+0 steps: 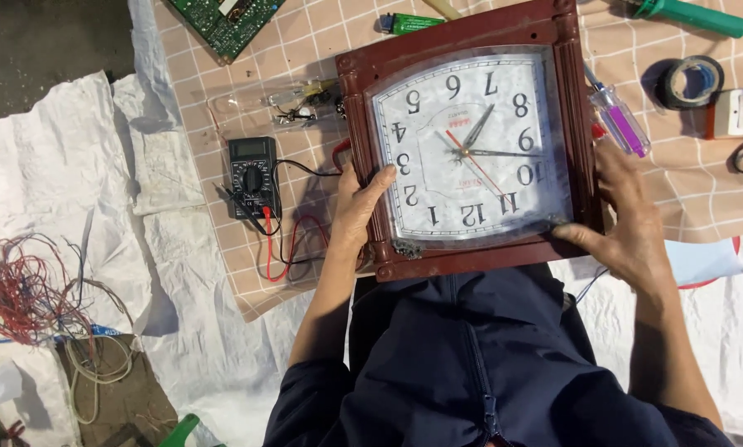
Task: A person uses a screwdriver to remove the back panel of a square wall clock and then inspects the internal components.
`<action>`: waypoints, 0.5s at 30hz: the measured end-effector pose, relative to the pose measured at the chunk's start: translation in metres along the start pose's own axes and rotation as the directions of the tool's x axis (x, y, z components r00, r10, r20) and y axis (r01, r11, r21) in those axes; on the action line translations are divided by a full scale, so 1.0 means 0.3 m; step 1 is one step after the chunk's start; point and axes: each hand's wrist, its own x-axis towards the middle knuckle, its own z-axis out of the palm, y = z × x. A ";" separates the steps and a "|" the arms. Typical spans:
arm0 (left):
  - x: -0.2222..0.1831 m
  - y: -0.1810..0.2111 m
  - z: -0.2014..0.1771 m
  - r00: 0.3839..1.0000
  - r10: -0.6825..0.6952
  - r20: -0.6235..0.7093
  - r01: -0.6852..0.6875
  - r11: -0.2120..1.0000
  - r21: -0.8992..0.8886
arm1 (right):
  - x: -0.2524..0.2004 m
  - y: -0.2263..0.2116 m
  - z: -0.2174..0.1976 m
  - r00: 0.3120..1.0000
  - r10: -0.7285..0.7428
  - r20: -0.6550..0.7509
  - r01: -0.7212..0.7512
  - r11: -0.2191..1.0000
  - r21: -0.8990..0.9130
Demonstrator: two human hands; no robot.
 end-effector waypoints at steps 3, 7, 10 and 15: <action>-0.014 0.005 0.004 0.999 -0.046 -0.029 0.047 0.999 0.015 | -0.015 0.004 -0.010 0.997 -0.011 0.072 0.016 0.997 -0.071; -0.036 0.018 0.006 0.998 -0.042 -0.038 0.044 0.998 0.047 | -0.033 0.020 -0.002 0.996 0.064 0.059 -0.053 0.984 -0.173; 0.072 -0.148 -0.055 0.980 0.160 0.121 -0.118 0.946 -0.301 | -0.041 0.022 0.013 0.999 0.026 0.022 -0.021 0.983 -0.184; -0.020 -0.028 -0.006 0.996 0.062 0.060 -0.055 0.994 -0.099 | -0.037 -0.019 0.026 1.000 0.027 -0.015 -0.027 0.999 -0.025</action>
